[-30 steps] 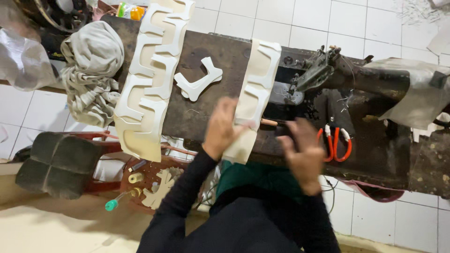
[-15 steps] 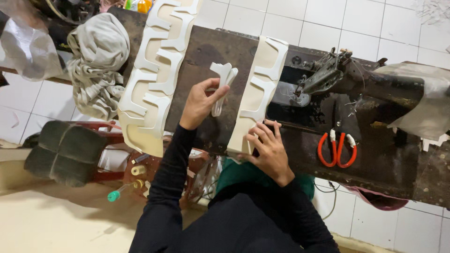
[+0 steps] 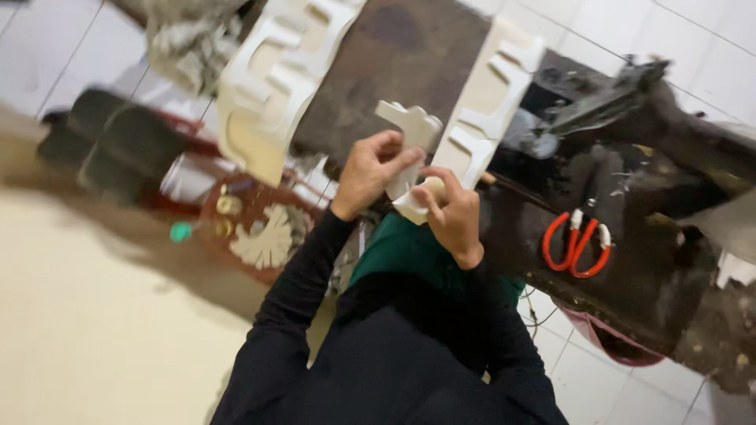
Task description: The person sews cream-colored shoe upper components on an industrial sewing machine at a workbench, guiding the fabric under the needle and repositioning pieces. They then move to the floor, sit down, and trim excess material from the stitched shoe parts with red-handled scissors.
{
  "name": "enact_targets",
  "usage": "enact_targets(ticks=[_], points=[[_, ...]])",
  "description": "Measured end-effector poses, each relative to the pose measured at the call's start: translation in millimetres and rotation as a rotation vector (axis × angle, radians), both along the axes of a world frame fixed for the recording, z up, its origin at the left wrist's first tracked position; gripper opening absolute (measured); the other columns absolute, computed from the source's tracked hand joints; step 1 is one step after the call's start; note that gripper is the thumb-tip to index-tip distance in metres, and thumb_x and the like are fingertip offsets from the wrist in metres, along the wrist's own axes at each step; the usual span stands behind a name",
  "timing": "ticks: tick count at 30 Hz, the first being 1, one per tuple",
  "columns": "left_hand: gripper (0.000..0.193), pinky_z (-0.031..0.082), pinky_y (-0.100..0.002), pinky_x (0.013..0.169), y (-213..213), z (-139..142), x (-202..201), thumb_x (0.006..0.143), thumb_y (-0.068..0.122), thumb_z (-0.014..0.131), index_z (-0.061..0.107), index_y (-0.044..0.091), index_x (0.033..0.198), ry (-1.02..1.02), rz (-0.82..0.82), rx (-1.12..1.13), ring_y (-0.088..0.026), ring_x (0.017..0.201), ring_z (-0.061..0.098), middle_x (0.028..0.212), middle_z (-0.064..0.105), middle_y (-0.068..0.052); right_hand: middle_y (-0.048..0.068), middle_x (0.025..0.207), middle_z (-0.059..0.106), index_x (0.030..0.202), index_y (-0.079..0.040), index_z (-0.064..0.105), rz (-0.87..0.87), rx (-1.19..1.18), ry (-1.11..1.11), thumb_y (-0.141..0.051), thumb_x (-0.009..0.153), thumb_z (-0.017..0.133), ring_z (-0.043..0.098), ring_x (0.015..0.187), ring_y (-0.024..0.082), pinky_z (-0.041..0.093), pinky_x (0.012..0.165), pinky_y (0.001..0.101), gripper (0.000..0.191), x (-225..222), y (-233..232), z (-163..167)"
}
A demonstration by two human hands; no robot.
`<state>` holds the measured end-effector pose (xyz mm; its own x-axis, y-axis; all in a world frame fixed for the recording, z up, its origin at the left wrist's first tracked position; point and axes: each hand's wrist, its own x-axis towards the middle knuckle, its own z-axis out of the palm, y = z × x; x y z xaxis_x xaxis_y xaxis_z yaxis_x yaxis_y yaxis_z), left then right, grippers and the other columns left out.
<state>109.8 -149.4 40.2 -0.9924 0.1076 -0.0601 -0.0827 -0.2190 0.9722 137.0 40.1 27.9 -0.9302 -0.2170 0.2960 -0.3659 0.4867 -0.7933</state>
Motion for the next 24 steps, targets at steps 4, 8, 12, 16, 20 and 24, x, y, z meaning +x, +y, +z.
enact_targets(ticks=[4, 8, 12, 16, 20, 24], points=[[0.032, 0.058, -0.026, 0.079, -9.9, -18.0, 68.3, 0.094, 0.022, 0.079, 0.075, -0.004, 0.113, -0.013, 0.226, -0.013, -0.008, 0.087, 0.070, 0.098, 0.078, -0.007, 0.010, 0.075, 0.071, 0.094, -0.009, 0.073, 0.174, 0.176, 0.199, -0.037, 0.089, 0.085, 0.071, 0.070, 0.027, 0.054, 0.064, 0.0400, 0.030, 11.5, -27.5, -1.7], [0.037, 0.059, -0.025, 0.076, -30.8, -57.9, 136.2, 0.090, 0.025, 0.078, 0.073, -0.003, 0.114, -0.104, 0.575, -0.117, -0.006, 0.084, 0.072, 0.093, 0.079, -0.003, 0.004, 0.074, 0.072, 0.091, -0.012, 0.076, 0.396, 0.325, 0.364, -0.036, 0.087, 0.085, 0.067, 0.067, 0.025, 0.051, 0.064, 0.0393, 0.026, 37.8, -64.3, -11.7], [0.027, 0.057, -0.031, 0.076, -57.1, -122.0, 181.1, 0.095, 0.023, 0.074, 0.076, -0.003, 0.103, -0.122, 0.768, -0.349, -0.019, 0.083, 0.075, 0.089, 0.079, -0.013, 0.002, 0.083, 0.075, 0.088, -0.010, 0.073, 0.600, 0.391, 0.473, -0.030, 0.093, 0.083, 0.070, 0.076, 0.022, 0.051, 0.072, 0.0383, 0.022, 58.1, -93.8, -18.8], [0.023, 0.055, -0.046, 0.076, -112.2, -184.7, 207.1, 0.089, 0.010, 0.066, 0.074, 0.001, 0.107, -0.197, 1.195, -0.915, -0.043, 0.087, 0.069, 0.094, 0.071, -0.024, 0.006, 0.094, 0.078, 0.099, -0.011, 0.077, 0.596, 0.287, 0.406, -0.025, 0.100, 0.078, 0.072, 0.078, 0.022, 0.054, 0.071, 0.0357, 0.015, 53.2, -96.3, -12.5], [0.020, 0.056, -0.048, 0.078, -149.8, -221.5, 221.9, 0.089, 0.017, 0.071, 0.075, 0.001, 0.100, -0.363, 1.136, -0.882, -0.041, 0.088, 0.070, 0.091, 0.073, -0.022, 0.010, 0.083, 0.074, 0.099, -0.007, 0.078, 0.483, 0.283, 0.244, -0.027, 0.100, 0.080, 0.071, 0.073, 0.026, 0.053, 0.065, 0.0375, 0.020, 40.3, -88.0, -8.6], [0.022, 0.057, -0.047, 0.077, -158.0, -230.9, 215.2, 0.084, 0.013, 0.072, 0.076, 0.000, 0.100, -0.249, 1.170, -1.042, -0.042, 0.088, 0.070, 0.094, 0.073, -0.023, 0.011, 0.083, 0.074, 0.100, -0.007, 0.078, 0.458, 0.233, 0.240, -0.025, 0.102, 0.078, 0.072, 0.073, 0.025, 0.054, 0.067, 0.0358, 0.018, 36.9, -86.4, -13.8]])
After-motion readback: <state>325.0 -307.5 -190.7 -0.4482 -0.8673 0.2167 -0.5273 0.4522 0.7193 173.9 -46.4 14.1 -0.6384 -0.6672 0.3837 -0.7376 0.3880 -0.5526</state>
